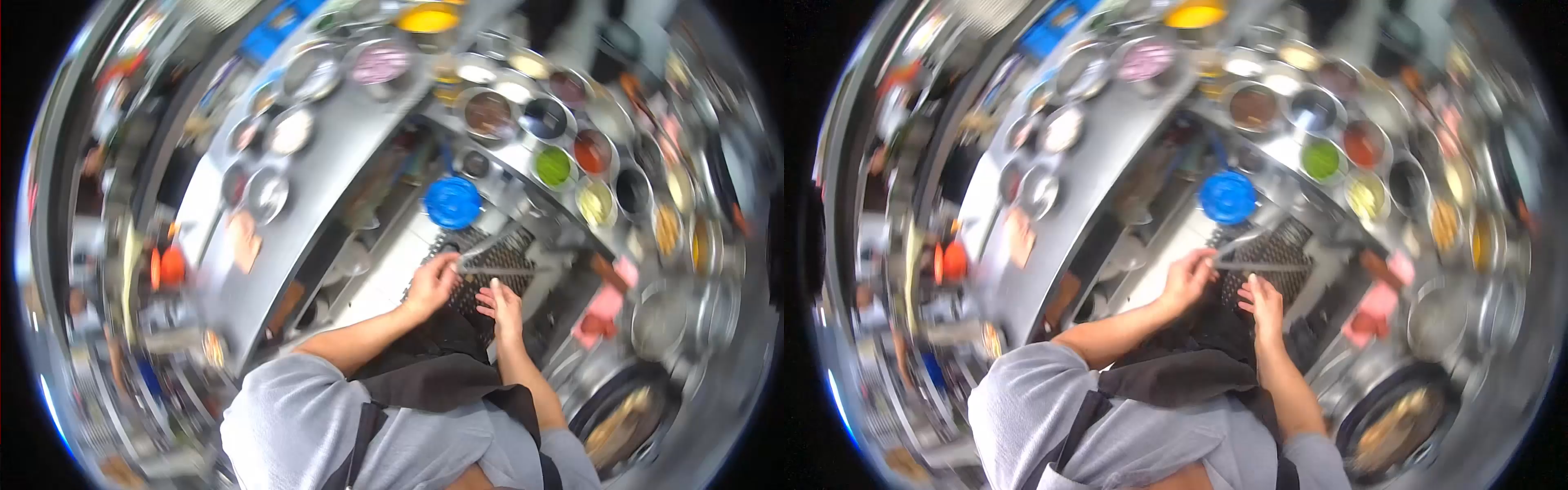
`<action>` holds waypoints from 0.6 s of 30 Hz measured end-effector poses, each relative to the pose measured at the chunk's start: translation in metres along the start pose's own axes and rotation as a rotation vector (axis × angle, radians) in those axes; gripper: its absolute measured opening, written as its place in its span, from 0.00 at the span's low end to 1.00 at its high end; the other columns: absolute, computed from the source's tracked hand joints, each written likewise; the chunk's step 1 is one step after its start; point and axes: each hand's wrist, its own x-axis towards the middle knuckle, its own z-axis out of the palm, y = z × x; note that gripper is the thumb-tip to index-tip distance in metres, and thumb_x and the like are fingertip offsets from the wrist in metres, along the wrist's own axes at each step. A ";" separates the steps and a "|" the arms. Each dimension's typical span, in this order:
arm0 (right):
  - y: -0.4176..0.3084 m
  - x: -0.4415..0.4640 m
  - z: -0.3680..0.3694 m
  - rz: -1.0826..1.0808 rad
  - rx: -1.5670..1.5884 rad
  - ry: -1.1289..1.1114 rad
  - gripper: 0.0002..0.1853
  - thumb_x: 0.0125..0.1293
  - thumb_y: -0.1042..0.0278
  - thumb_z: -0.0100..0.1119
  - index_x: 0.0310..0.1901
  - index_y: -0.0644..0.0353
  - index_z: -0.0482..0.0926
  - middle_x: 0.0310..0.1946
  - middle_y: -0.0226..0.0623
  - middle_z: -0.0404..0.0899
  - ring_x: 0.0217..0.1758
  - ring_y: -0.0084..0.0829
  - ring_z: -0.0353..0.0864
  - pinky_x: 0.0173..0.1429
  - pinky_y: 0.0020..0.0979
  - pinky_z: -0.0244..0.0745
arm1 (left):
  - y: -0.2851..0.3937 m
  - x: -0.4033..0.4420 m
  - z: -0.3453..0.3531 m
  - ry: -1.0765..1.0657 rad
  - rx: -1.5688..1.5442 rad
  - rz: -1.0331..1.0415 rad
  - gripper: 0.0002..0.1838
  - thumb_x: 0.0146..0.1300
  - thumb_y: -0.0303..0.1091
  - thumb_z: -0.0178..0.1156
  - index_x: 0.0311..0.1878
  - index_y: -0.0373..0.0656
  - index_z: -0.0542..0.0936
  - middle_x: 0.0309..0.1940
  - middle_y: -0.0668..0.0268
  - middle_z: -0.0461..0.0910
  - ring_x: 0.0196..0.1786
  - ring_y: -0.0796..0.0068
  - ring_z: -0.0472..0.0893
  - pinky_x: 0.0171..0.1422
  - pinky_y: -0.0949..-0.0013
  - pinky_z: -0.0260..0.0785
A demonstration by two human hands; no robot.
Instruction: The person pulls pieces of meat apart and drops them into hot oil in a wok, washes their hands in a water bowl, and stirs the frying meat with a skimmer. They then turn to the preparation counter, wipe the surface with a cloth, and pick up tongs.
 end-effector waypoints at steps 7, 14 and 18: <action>-0.108 -0.042 0.133 -0.435 0.360 -0.052 0.28 0.67 0.70 0.55 0.64 0.64 0.56 0.51 0.45 0.72 0.52 0.38 0.75 0.54 0.39 0.74 | 0.053 -0.010 -0.064 0.091 0.125 0.661 0.21 0.59 0.27 0.60 0.56 0.35 0.73 0.48 0.49 0.78 0.50 0.53 0.79 0.54 0.61 0.73; -0.166 -0.008 0.250 -0.820 -0.388 0.108 0.31 0.55 0.76 0.66 0.60 0.66 0.65 0.28 0.27 0.67 0.31 0.17 0.67 0.33 0.22 0.66 | 0.067 0.059 -0.098 0.176 -0.255 0.504 0.19 0.62 0.23 0.53 0.56 0.33 0.67 0.43 0.49 0.78 0.43 0.56 0.82 0.47 0.61 0.74; -0.207 0.035 0.315 -0.954 -0.599 0.018 0.41 0.49 0.70 0.71 0.64 0.67 0.61 0.32 0.30 0.69 0.29 0.21 0.68 0.33 0.24 0.67 | 0.080 0.108 -0.161 0.149 -0.251 0.520 0.24 0.60 0.24 0.54 0.60 0.34 0.64 0.48 0.50 0.77 0.46 0.55 0.81 0.48 0.61 0.73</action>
